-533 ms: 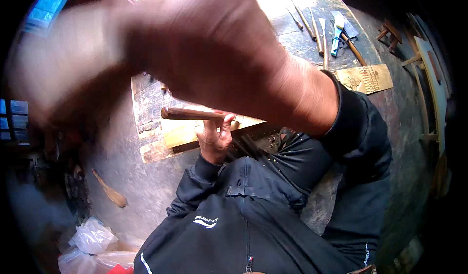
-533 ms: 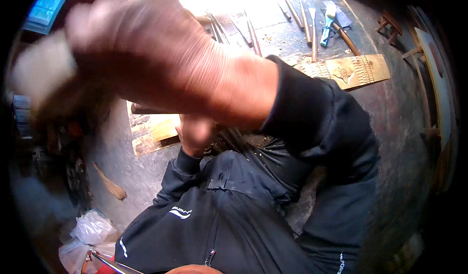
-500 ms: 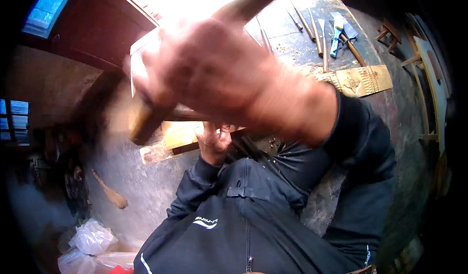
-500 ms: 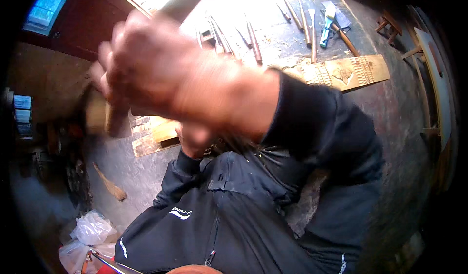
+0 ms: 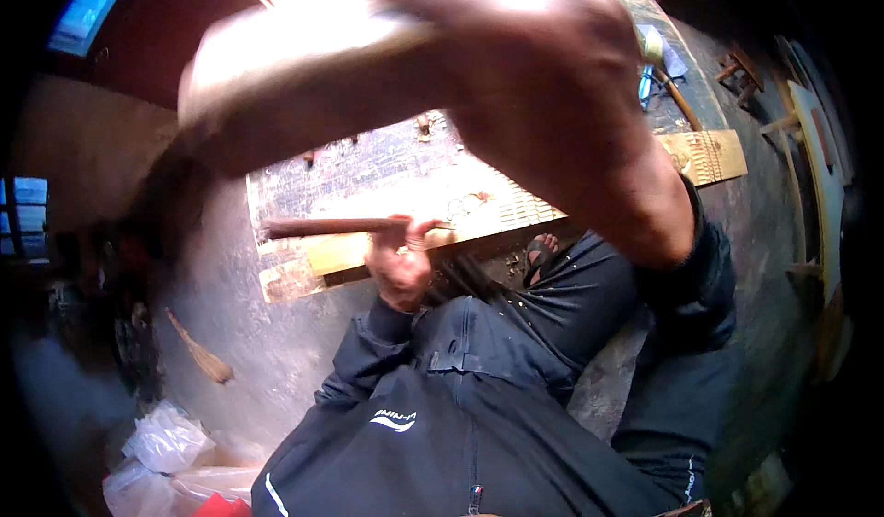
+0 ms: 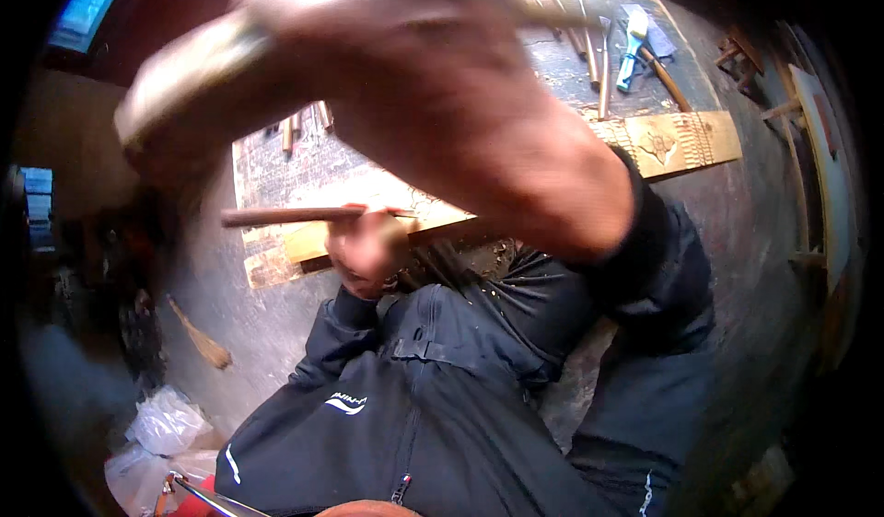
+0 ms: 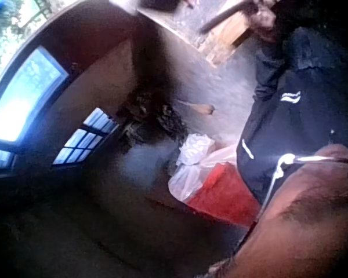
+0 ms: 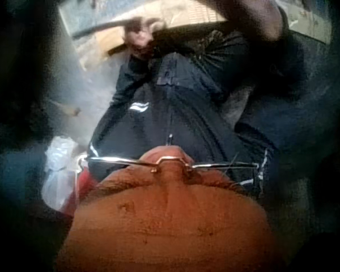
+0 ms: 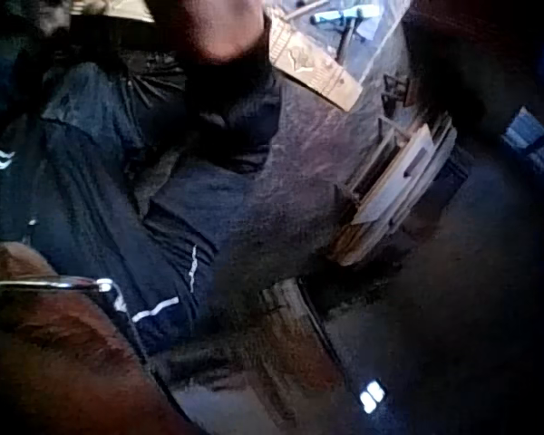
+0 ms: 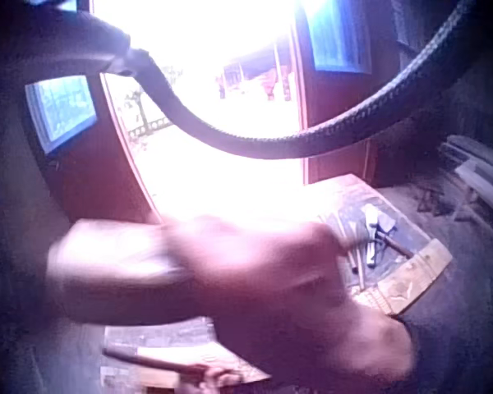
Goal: The person carves decorative patterns into a long wooden board using various chisels and a large wooden mallet, striking the chisel handles to remove wood chips.
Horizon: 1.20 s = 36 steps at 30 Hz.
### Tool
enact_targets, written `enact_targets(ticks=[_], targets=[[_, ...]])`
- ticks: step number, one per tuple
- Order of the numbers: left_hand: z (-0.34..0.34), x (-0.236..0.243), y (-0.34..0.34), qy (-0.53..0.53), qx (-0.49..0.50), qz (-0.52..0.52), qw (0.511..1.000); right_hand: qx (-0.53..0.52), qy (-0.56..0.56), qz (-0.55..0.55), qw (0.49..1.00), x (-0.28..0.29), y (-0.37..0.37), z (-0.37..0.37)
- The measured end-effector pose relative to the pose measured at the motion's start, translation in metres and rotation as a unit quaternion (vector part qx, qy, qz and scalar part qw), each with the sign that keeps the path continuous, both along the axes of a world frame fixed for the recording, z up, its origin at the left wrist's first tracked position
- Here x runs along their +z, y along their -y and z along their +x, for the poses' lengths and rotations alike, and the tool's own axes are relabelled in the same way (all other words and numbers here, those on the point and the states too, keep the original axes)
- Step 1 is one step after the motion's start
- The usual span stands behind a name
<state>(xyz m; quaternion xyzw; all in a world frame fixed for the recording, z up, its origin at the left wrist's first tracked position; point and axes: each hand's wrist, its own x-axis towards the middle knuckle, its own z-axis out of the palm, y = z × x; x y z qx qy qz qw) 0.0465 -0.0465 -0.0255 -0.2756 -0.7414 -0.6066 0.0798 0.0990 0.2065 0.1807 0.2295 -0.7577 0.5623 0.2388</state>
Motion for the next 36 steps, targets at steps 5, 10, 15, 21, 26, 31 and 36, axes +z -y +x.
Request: enact_targets(ticks=[5, 10, 15, 21, 26, 31, 36], targets=[[-0.039, 0.015, 0.02, 0.143, 0.064, 0.197, 0.968, -0.217, 0.297, -0.259, 0.893, -0.059, 0.013, 0.057], [-0.051, -0.025, 0.017, 0.077, 0.094, 0.148, 0.981, -0.293, 0.374, -0.459, 0.751, -0.151, 0.073, 0.125], [-0.052, -0.011, 0.021, 0.175, 0.07, 0.187, 0.964, -0.335, 0.358, -0.539, 0.685, -0.171, 0.082, 0.115], [-0.055, -0.005, 0.018, 0.179, 0.061, 0.166, 0.968, -0.334, 0.354, -0.526, 0.697, -0.179, 0.075, 0.115], [-0.067, 0.005, 0.008, 0.201, 0.05, 0.177, 0.962, -0.338, 0.358, -0.53, 0.691, -0.176, 0.07, 0.104], [-0.073, 0.001, 0.01, 0.2, 0.034, 0.172, 0.964, -0.32, 0.357, -0.537, 0.695, -0.174, 0.066, 0.101], [-0.046, -0.006, 0.014, 0.104, 0.007, 0.139, 0.985, -0.255, 0.322, -0.551, 0.727, -0.172, 0.061, 0.101]])
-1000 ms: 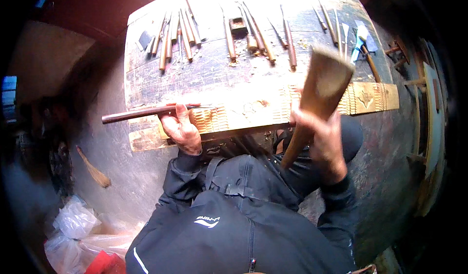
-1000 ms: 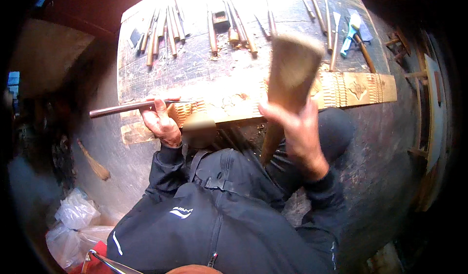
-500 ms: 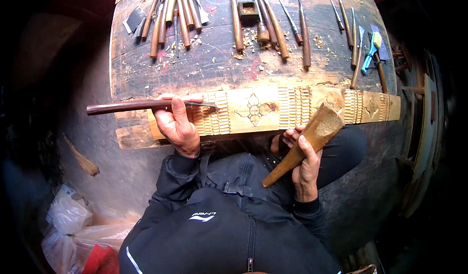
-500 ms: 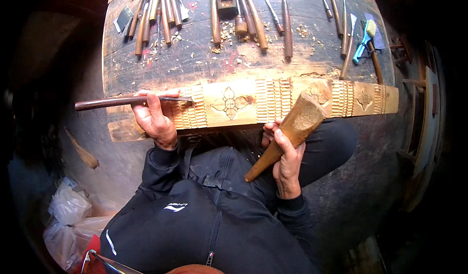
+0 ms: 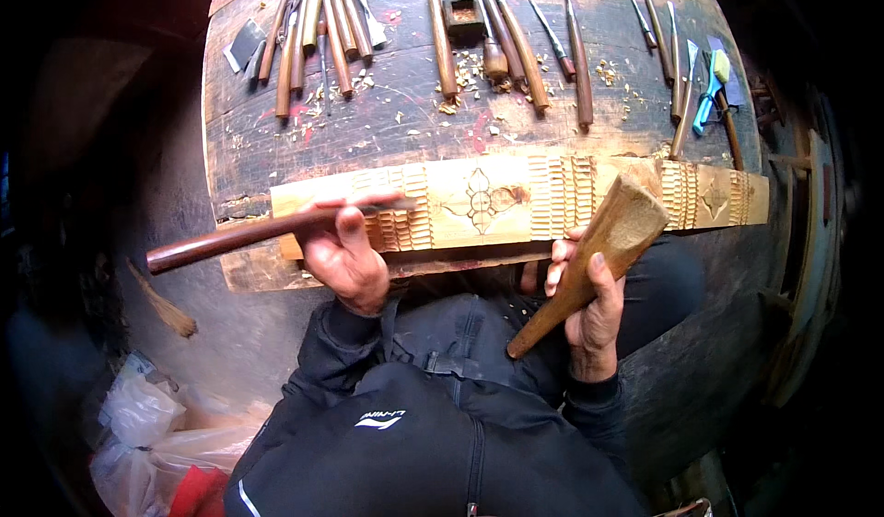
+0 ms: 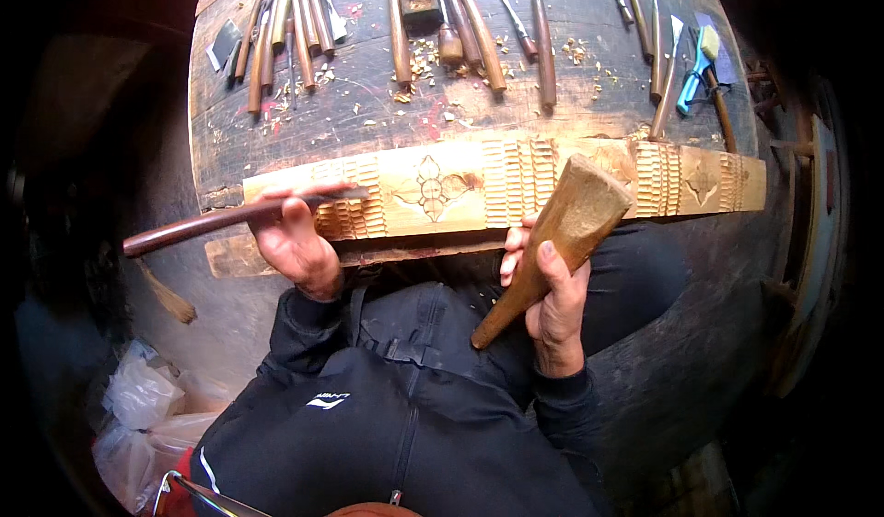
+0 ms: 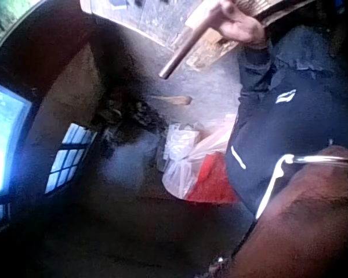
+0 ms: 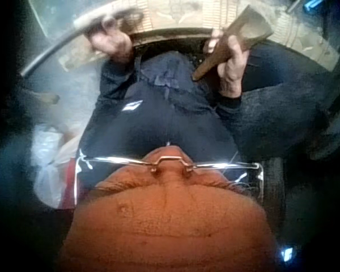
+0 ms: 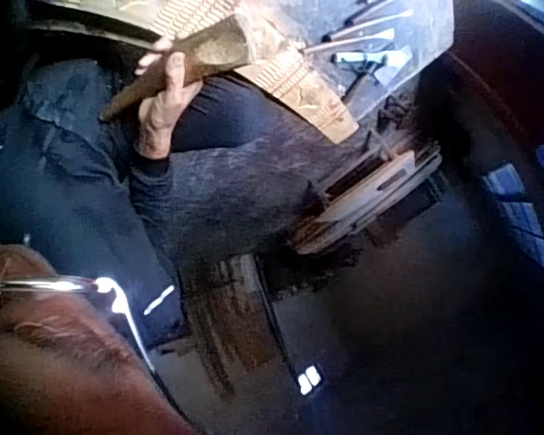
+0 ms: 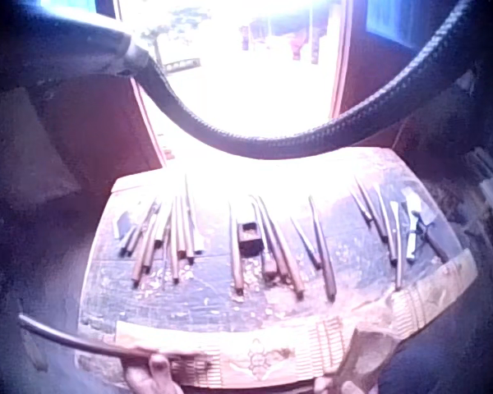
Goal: The person carves decorative patterns into a long wooden board using various chisels and a large wooden mallet, striking the chisel handles to remove wood chips.
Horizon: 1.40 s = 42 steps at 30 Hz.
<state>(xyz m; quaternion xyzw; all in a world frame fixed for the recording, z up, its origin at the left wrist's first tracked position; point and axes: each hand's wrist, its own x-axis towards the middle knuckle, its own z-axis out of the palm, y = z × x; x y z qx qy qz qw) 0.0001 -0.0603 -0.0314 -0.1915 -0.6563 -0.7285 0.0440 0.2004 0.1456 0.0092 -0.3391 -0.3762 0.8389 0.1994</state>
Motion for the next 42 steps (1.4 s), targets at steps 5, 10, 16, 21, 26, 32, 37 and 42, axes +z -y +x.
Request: enact_targets(ticks=[5, 10, 16, 21, 26, 32, 37, 42], targets=[[0.031, 0.007, -0.023, 0.011, -0.06, 0.045, 0.997, 0.018, -0.042, 0.054, 0.997, 0.01, -0.015, -0.009], [0.036, -0.006, -0.034, 0.024, -0.066, 0.063, 0.996, 0.036, -0.046, 0.074, 0.996, 0.013, -0.025, -0.015], [0.033, -0.008, -0.033, 0.024, -0.074, 0.029, 0.997, 0.026, -0.048, 0.044, 0.998, 0.008, -0.024, -0.016], [0.037, -0.005, -0.033, 0.053, -0.097, 0.062, 0.992, 0.03, -0.048, 0.041, 0.998, 0.007, -0.024, -0.016], [0.037, -0.004, -0.035, 0.053, -0.097, 0.085, 0.99, 0.045, -0.052, 0.043, 0.997, 0.006, -0.023, -0.017], [0.036, -0.003, -0.036, 0.027, -0.098, 0.074, 0.992, 0.054, -0.052, 0.039, 0.996, 0.006, -0.022, -0.016], [0.039, 0.0, -0.03, -0.011, -0.133, 0.0, 0.991, 0.082, -0.047, 0.084, 0.992, 0.018, -0.02, -0.019], [0.03, 0.03, -0.038, -0.135, -0.142, -0.145, 0.97, 0.148, 0.078, 0.346, 0.923, 0.051, -0.032, -0.026]])
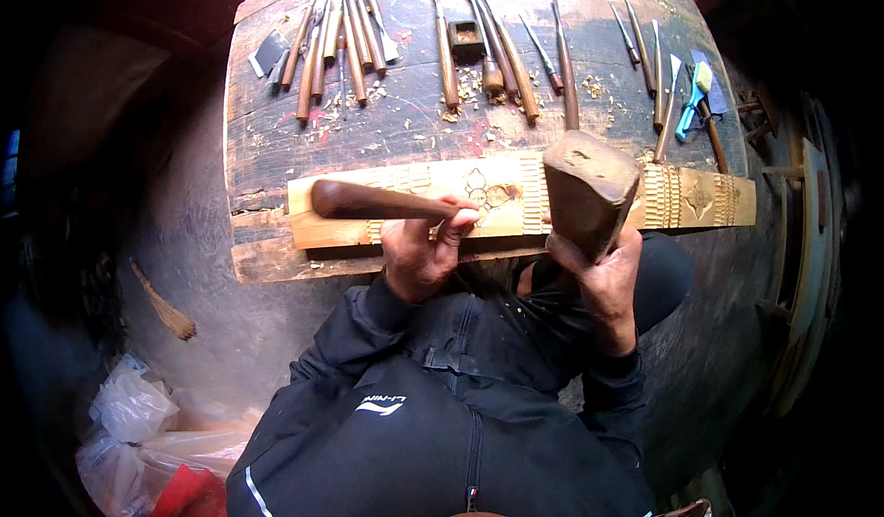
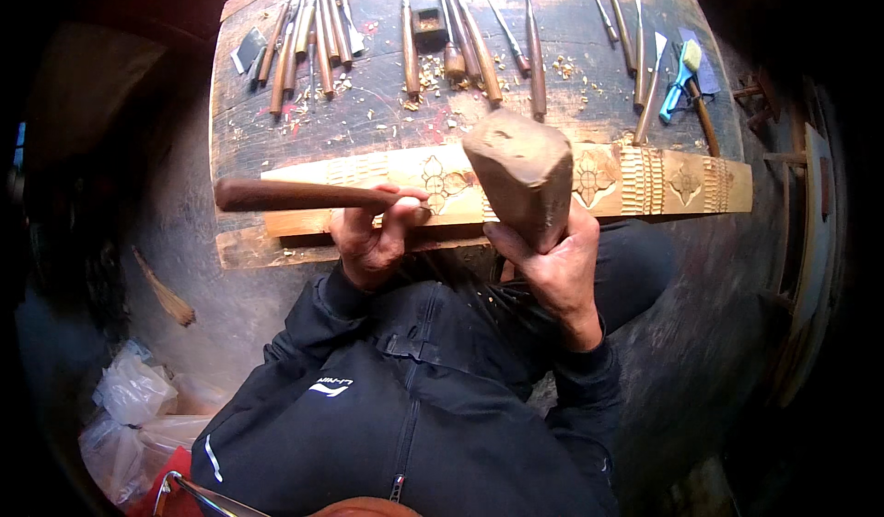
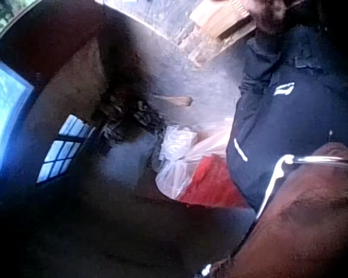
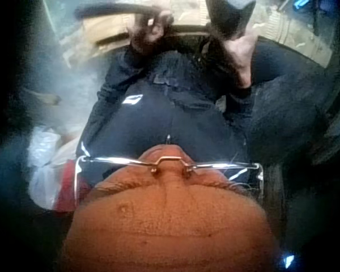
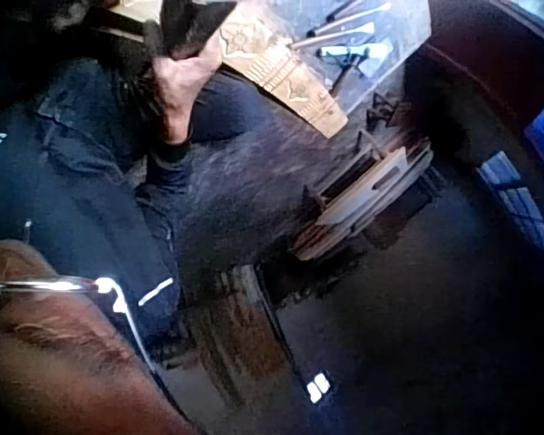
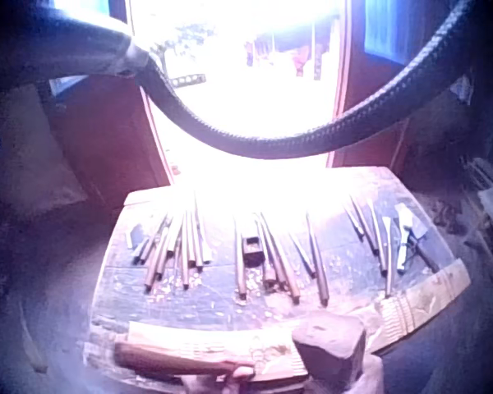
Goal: The person carves decorative patterns into a long wooden board using various chisels and a large wooden mallet, striking the chisel handles to remove wood chips.
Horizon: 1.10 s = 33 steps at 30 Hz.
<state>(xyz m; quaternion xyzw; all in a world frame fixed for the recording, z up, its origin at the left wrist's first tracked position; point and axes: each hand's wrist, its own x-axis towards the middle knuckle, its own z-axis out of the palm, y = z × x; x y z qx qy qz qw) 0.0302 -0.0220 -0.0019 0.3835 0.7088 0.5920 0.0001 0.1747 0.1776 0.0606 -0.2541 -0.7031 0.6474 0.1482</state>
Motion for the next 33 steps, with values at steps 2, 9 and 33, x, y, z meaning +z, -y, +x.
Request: enact_targets(ticks=[2, 9, 33], targets=[[-0.004, -0.001, -0.002, -0.058, 0.026, -0.018, 0.998, 0.025, -0.01, 0.081, 0.996, 0.022, -0.004, -0.012], [-0.003, 0.004, 0.0, -0.108, 0.031, -0.077, 0.991, -0.013, -0.149, 0.318, 0.936, 0.101, -0.041, -0.037], [-0.006, 0.019, -0.006, -0.092, 0.036, -0.065, 0.993, 0.059, -0.216, 0.663, 0.715, 0.177, -0.037, -0.086]])
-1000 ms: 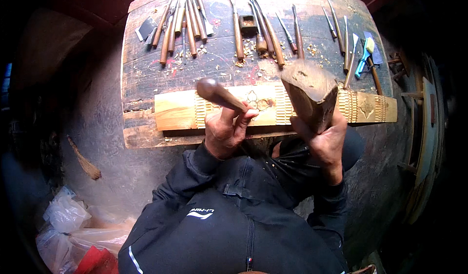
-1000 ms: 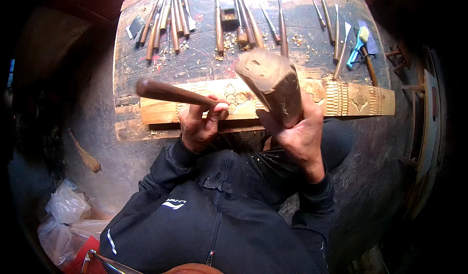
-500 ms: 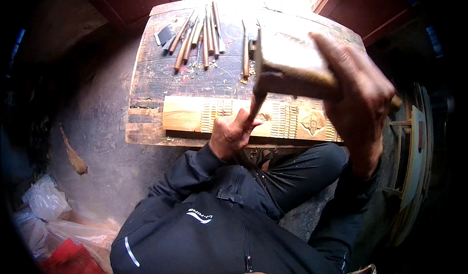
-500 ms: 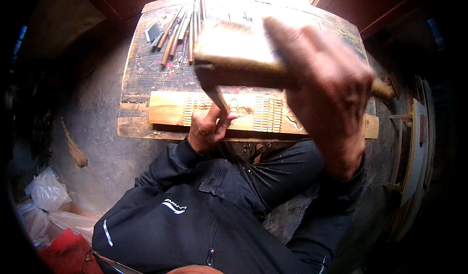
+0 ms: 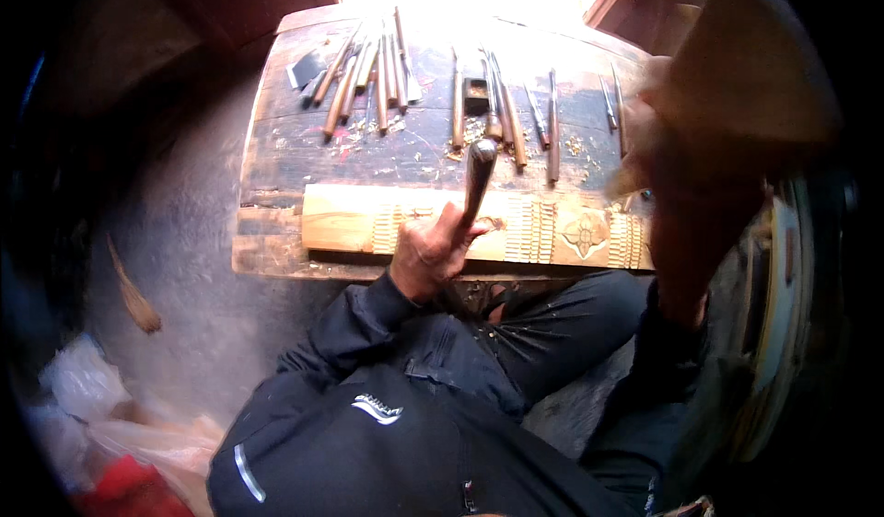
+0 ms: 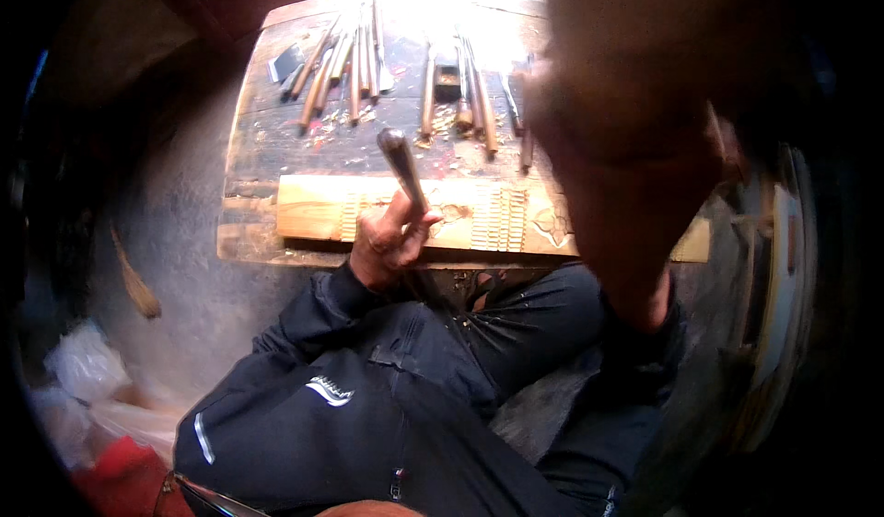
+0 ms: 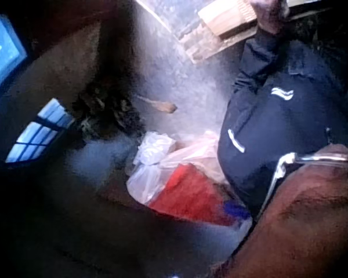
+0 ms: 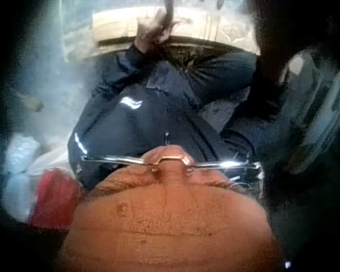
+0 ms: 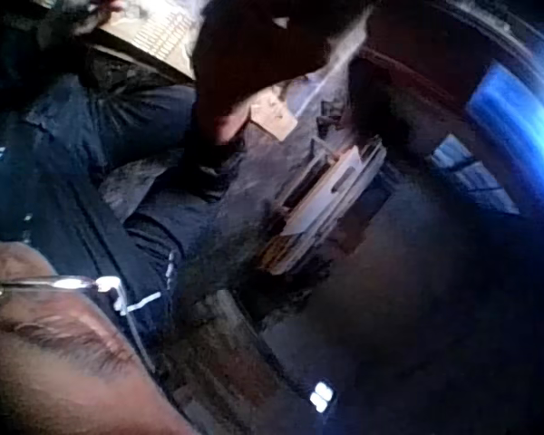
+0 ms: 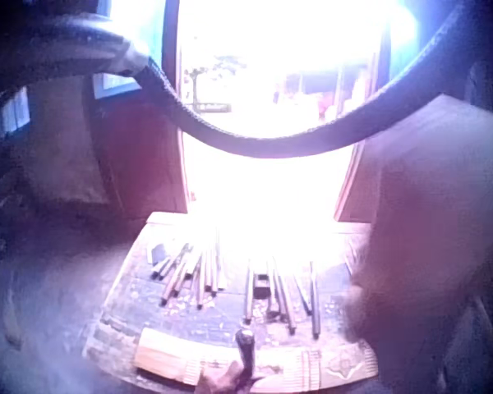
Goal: The person carves decorative patterns into a long wooden board using various chisels and a large wooden mallet, striking the chisel handles to remove wood chips.
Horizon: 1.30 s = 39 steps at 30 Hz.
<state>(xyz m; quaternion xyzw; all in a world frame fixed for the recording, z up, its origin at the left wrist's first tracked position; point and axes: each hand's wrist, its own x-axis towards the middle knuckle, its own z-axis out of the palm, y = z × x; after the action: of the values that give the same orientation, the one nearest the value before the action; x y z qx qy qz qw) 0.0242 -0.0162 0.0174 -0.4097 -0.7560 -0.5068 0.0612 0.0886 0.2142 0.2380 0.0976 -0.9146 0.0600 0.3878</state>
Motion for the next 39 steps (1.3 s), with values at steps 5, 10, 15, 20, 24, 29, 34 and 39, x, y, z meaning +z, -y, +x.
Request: enact_targets(ticks=[5, 10, 15, 20, 24, 29, 34, 39], targets=[[-0.001, -0.003, -0.001, 0.073, 0.003, -0.01, 0.997, -0.065, 0.068, 0.031, 0.995, -0.016, -0.012, -0.01], [-0.018, 0.018, 0.0, 0.43, 0.005, 0.276, 0.86, -0.042, 0.19, -0.496, 0.846, -0.067, -0.053, 0.035], [-0.1, 0.019, -0.032, 0.293, 0.023, 0.269, 0.917, -0.033, 0.101, -0.734, 0.67, -0.14, -0.05, 0.057], [-0.156, 0.004, -0.097, 0.107, 0.069, 0.254, 0.959, -0.064, 0.081, -0.769, 0.63, -0.154, -0.05, 0.071], [-0.182, -0.008, -0.126, 0.061, 0.126, 0.181, 0.973, -0.064, 0.104, -0.76, 0.638, -0.156, -0.047, 0.071], [-0.185, -0.012, -0.144, -0.02, 0.118, 0.103, 0.987, -0.064, 0.127, -0.752, 0.643, -0.15, -0.042, 0.072], [-0.183, -0.014, -0.147, -0.049, 0.087, 0.01, 0.995, -0.097, 0.159, -0.729, 0.659, -0.149, -0.043, 0.077], [-0.192, 0.003, -0.159, -0.112, 0.069, 0.044, 0.99, -0.067, 0.14, -0.739, 0.656, -0.152, -0.043, 0.078]])
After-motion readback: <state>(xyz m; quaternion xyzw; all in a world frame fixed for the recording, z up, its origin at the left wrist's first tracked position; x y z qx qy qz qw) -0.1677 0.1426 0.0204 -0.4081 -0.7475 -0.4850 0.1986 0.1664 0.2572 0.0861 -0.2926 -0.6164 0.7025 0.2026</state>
